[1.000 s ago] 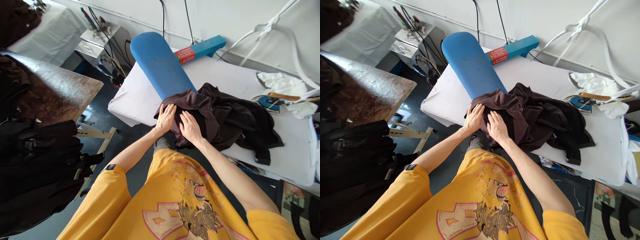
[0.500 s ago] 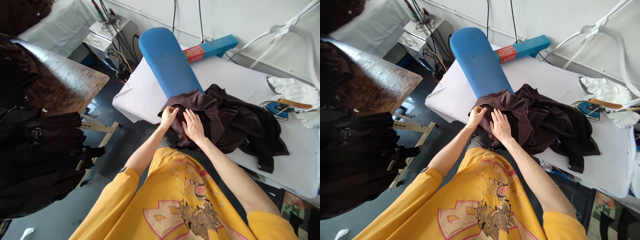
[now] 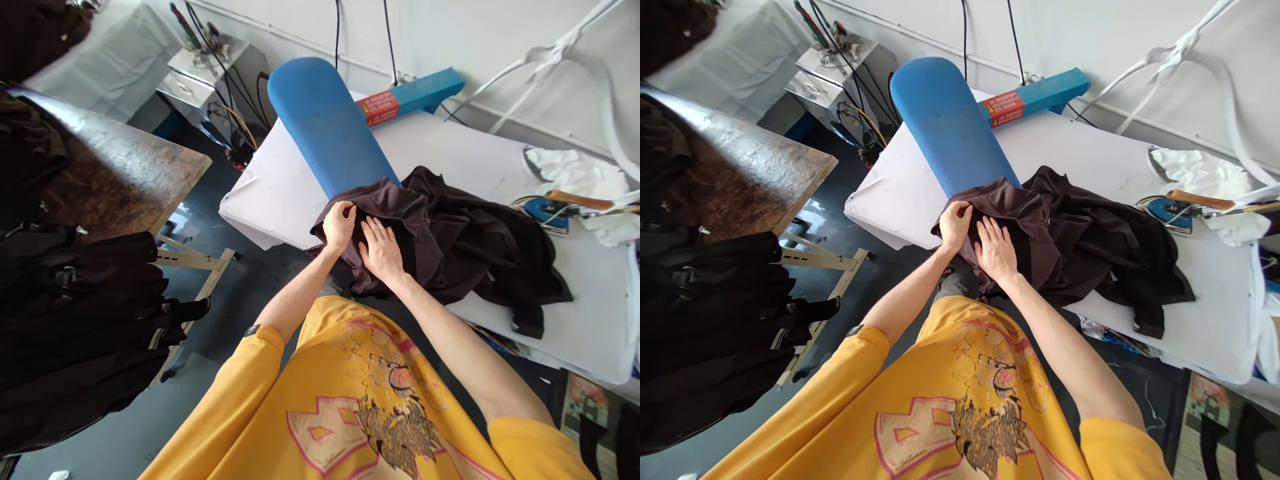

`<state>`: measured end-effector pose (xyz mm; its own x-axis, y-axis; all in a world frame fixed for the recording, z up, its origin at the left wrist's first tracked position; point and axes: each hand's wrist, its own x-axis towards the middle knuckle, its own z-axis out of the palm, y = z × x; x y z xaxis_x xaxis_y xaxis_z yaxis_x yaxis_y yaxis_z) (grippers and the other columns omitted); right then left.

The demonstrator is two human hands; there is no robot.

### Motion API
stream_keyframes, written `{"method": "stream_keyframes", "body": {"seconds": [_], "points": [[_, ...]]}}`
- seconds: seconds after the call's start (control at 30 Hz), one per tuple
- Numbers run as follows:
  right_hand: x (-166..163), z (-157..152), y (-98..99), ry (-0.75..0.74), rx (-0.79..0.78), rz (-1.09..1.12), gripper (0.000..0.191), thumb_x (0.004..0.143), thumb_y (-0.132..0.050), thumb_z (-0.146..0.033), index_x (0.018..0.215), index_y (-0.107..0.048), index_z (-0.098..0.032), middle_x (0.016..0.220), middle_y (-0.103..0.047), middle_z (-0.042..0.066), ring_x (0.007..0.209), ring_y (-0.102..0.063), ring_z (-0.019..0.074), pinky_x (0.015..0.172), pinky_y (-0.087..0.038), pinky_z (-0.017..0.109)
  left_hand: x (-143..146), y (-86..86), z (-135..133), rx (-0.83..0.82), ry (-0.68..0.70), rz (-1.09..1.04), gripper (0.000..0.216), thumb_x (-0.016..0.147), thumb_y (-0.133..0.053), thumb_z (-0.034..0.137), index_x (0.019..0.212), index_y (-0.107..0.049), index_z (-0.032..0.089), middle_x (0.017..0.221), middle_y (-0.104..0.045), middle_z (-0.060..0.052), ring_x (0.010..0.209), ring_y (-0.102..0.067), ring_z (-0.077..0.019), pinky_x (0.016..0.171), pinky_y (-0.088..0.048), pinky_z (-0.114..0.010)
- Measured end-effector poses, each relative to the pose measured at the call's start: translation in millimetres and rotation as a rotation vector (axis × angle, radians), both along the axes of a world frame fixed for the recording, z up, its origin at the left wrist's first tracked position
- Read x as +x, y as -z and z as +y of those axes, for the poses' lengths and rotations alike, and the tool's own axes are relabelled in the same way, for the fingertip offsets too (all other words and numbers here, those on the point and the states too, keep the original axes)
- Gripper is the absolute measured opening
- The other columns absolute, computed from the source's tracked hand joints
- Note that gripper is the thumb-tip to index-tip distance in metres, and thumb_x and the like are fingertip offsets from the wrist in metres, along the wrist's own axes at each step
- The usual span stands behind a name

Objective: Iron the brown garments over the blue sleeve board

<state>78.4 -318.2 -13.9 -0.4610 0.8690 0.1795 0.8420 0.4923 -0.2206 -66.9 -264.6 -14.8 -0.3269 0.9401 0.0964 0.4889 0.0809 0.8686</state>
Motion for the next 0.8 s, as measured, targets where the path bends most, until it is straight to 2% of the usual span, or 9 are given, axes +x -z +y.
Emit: {"method": "stream_keyframes", "body": {"seconds": [0.13,0.27,0.37,0.47,0.57,0.67,0.73,0.8], "points": [[-0.8,0.9,1.3,0.014,-0.010,-0.001,0.057,0.102,-0.039,-0.028,0.155,-0.041,-0.006,0.163,-0.039,0.017,0.152,-0.035,0.0299,0.121,-0.031,0.053,-1.5,3.0,-3.7,-0.018,0.050,0.179,0.019,0.102,-0.053,0.029,0.108,-0.070,0.024,0.112,-0.070,-0.004,0.094,-0.067,-0.0186,0.081,-0.050,-0.029],[-1.1,0.7,2.3,0.027,-0.007,0.007,0.057,0.102,-0.038,-0.030,0.154,-0.044,-0.007,0.162,-0.041,0.018,0.151,-0.036,0.0325,0.121,-0.030,0.056,-3.1,0.8,-22.4,0.030,0.126,0.397,0.033,0.103,-0.044,0.025,0.129,-0.064,0.021,0.126,-0.065,-0.011,0.114,-0.062,-0.0256,0.097,-0.048,-0.038],[-1.0,0.3,2.4,0.028,-0.016,0.017,0.055,0.102,-0.037,-0.030,0.151,-0.047,-0.007,0.160,-0.044,0.018,0.150,-0.036,0.0330,0.121,-0.029,0.058,-3.3,-1.0,-39.9,0.102,0.318,0.545,0.040,0.098,-0.042,0.016,0.131,-0.064,0.021,0.129,-0.065,-0.013,0.124,-0.058,-0.0277,0.108,-0.042,-0.044],[-0.8,0.4,2.5,0.024,-0.020,0.026,0.055,0.102,-0.037,-0.028,0.151,-0.046,-0.006,0.159,-0.044,0.019,0.150,-0.036,0.0323,0.121,-0.029,0.059,-3.7,0.1,-48.4,0.133,0.511,0.607,0.047,0.094,-0.045,0.013,0.138,-0.060,0.019,0.142,-0.062,-0.012,0.135,-0.053,-0.0266,0.119,-0.035,-0.046],[-0.9,0.9,2.6,0.022,-0.022,0.028,0.058,0.101,-0.039,-0.028,0.154,-0.043,-0.005,0.161,-0.042,0.019,0.150,-0.035,0.0322,0.121,-0.028,0.059,-5.5,3.1,-47.5,0.110,0.534,0.673,0.053,0.095,-0.044,0.016,0.148,-0.051,0.014,0.154,-0.052,-0.015,0.150,-0.041,-0.0278,0.128,-0.023,-0.049],[-1.2,1.0,2.7,0.028,-0.028,0.019,0.059,0.100,-0.040,-0.028,0.154,-0.042,-0.005,0.162,-0.040,0.018,0.151,-0.035,0.0324,0.122,-0.028,0.059,-8.0,5.3,-44.2,0.091,0.546,0.740,0.055,0.097,-0.043,0.020,0.151,-0.047,0.011,0.159,-0.046,-0.017,0.154,-0.034,-0.0301,0.130,-0.016,-0.053],[-1.4,1.0,2.8,0.032,-0.026,0.012,0.059,0.100,-0.040,-0.028,0.154,-0.043,-0.005,0.162,-0.040,0.018,0.150,-0.036,0.0326,0.122,-0.029,0.058,-9.4,5.4,-42.1,0.087,0.534,0.785,0.056,0.096,-0.043,0.019,0.152,-0.046,0.010,0.160,-0.045,-0.017,0.154,-0.033,-0.0325,0.129,-0.015,-0.056],[-1.5,1.2,2.8,0.035,-0.020,0.008,0.058,0.101,-0.040,-0.028,0.154,-0.043,-0.005,0.162,-0.040,0.018,0.150,-0.036,0.0327,0.122,-0.029,0.057,-10.2,4.2,-39.3,0.075,0.503,0.810,0.057,0.096,-0.042,0.017,0.152,-0.045,0.009,0.160,-0.045,-0.018,0.153,-0.034,-0.0344,0.127,-0.020,-0.056]]}}
